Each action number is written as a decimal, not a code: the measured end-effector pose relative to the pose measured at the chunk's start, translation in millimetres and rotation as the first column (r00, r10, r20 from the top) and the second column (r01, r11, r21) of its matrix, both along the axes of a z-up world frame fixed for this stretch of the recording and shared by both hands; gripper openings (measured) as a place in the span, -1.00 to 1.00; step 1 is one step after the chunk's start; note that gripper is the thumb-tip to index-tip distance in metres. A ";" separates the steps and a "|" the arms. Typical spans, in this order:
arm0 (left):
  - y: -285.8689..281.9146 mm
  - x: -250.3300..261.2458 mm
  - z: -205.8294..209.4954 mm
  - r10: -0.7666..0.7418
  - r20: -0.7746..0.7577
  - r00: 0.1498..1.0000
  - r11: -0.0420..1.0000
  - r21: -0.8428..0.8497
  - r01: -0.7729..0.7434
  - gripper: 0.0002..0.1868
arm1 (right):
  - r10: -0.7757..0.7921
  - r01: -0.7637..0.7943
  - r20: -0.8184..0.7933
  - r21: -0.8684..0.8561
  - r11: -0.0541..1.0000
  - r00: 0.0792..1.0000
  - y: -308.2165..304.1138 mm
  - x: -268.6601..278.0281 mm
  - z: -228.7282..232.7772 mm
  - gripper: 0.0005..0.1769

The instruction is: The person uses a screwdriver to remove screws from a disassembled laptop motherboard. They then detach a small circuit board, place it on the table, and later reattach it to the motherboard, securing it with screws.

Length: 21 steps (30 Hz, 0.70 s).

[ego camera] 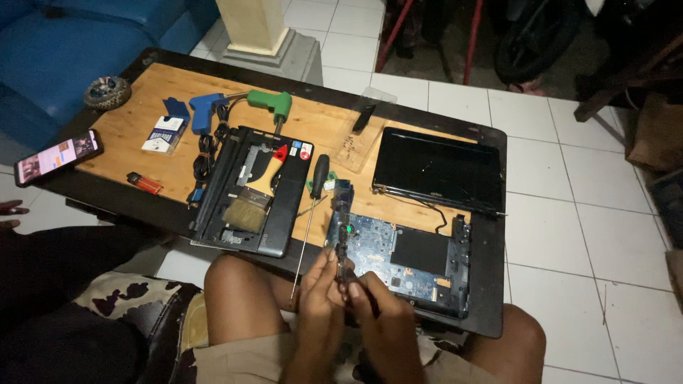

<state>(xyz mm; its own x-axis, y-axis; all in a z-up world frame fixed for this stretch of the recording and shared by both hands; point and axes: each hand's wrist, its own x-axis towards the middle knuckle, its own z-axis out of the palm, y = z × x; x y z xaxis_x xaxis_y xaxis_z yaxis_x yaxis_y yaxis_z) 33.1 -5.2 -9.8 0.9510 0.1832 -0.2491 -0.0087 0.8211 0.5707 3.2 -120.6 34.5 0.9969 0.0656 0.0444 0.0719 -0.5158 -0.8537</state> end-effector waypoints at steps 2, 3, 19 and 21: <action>-4.3 -3.0 5.1 0.010 -0.056 0.998 1.000 -0.027 -0.012 -0.72 | -0.043 0.041 -0.032 -0.056 0.998 0.999 2.0 0.4 -2.5 -0.64; -6.1 -4.1 7.7 0.024 -0.106 0.994 0.998 -0.052 -0.030 -0.75 | -0.082 0.075 -0.057 -0.112 0.991 0.995 3.3 1.2 -3.7 -0.65; -9.3 -16.2 15.1 0.033 -0.069 0.997 0.989 0.147 -0.022 -0.79 | -0.120 0.143 0.199 -0.103 0.984 0.973 12.1 -0.3 -1.6 -0.61; -11.6 -16.5 19.8 -0.006 -0.081 0.997 0.988 0.155 0.019 -0.72 | -0.168 0.180 0.122 -0.095 0.979 0.978 9.8 2.8 -5.7 -0.64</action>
<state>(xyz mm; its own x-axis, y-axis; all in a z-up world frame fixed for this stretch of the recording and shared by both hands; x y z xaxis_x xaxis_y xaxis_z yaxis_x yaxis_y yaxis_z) 16.7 -16.8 10.0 0.9317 0.2141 -0.2934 0.0514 0.7220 0.6900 5.9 -110.8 28.7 0.9823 -0.0978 0.1595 0.0663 -0.6152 -0.7856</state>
